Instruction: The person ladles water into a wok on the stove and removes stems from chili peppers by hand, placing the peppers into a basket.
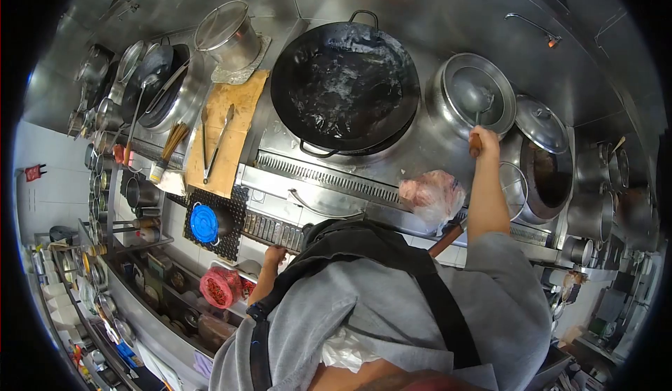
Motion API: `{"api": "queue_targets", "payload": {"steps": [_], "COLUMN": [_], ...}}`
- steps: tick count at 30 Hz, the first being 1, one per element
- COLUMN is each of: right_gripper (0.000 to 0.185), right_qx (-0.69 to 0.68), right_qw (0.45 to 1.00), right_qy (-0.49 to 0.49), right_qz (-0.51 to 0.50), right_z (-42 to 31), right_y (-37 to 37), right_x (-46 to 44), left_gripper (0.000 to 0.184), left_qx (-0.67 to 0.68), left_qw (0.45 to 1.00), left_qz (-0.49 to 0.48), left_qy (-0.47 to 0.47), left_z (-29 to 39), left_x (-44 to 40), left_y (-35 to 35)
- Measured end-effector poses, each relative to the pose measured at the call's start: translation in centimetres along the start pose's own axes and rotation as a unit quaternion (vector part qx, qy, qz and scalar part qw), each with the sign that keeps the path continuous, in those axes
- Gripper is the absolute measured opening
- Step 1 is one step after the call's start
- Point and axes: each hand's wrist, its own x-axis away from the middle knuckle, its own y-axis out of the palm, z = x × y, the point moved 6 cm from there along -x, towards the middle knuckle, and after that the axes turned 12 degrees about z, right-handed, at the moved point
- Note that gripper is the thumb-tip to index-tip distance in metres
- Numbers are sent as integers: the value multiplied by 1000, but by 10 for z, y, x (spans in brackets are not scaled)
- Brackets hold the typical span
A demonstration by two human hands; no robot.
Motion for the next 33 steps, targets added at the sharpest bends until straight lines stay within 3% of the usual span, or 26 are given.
{"api": "queue_targets", "payload": {"steps": [2, 3, 6, 9, 10, 12, 13, 15, 18, 19, 20, 23, 26, 28, 29, 33], "right_gripper": [10, 10, 10, 10, 10, 10, 10, 22, 28, 33, 33, 41, 43, 49, 50, 55], "right_qx": [-244, -333, -370, -404, -403, -385, -384, -358, -381, -386, -379, -379, -330, -307, -258, -163], "right_qw": [968, 943, 927, 914, 914, 923, 923, 931, 920, 916, 919, 902, 919, 920, 935, 956], "right_qy": [56, 8, 47, 26, 25, -9, -12, -38, -51, -50, -53, -32, -46, -54, -59, -73], "right_qz": [6, -11, 40, 27, 27, -8, -9, -50, -77, -95, -97, -203, -209, -239, -235, -234], "right_z": [3, -9, -18, -21, -23, -36, -43, -62, -83, -88, -91, -98, -101, -105, -106, -100], "right_y": [5, 6, -3, -14, -17, -21, -25, -29, -27, -25, -24, -8, 12, 26, 32, 51], "right_x": [6, 22, 54, 66, 74, 94, 105, 128, 158, 165, 170, 186, 204, 217, 224, 231], "left_gripper": [25, 26, 28, 32, 32, 35, 35, 34, 33, 32, 32, 32, 30, 29, 30, 31], "left_qx": [-7, -13, -4, -56, -55, -141, -137, -102, -81, -112, -37, -75, -69, -94, -49, -11], "left_qw": [1000, 999, 1000, 997, 997, 958, 959, 990, 994, 988, 999, 996, 995, 988, 997, 998], "left_qz": [17, 32, 18, 21, 20, 17, 18, 18, -17, 25, -5, 2, -15, 51, 16, -28], "left_qy": [5, 13, 16, 48, 48, 249, 249, 96, 74, 104, 34, 54, 72, 109, 56, 54], "left_z": [-1, 1, 3, 6, -13, -36, -21, -7, -3, -4, -28, -2, -4, -7, -18, -43], "left_x": [-4, -6, -13, -23, -41, -76, -66, -52, -52, -58, -79, -60, -55, -57, -56, -57], "left_y": [-5, -9, -14, -12, -1, 29, 24, 13, 16, 19, 39, 25, 32, 34, 39, 57]}}
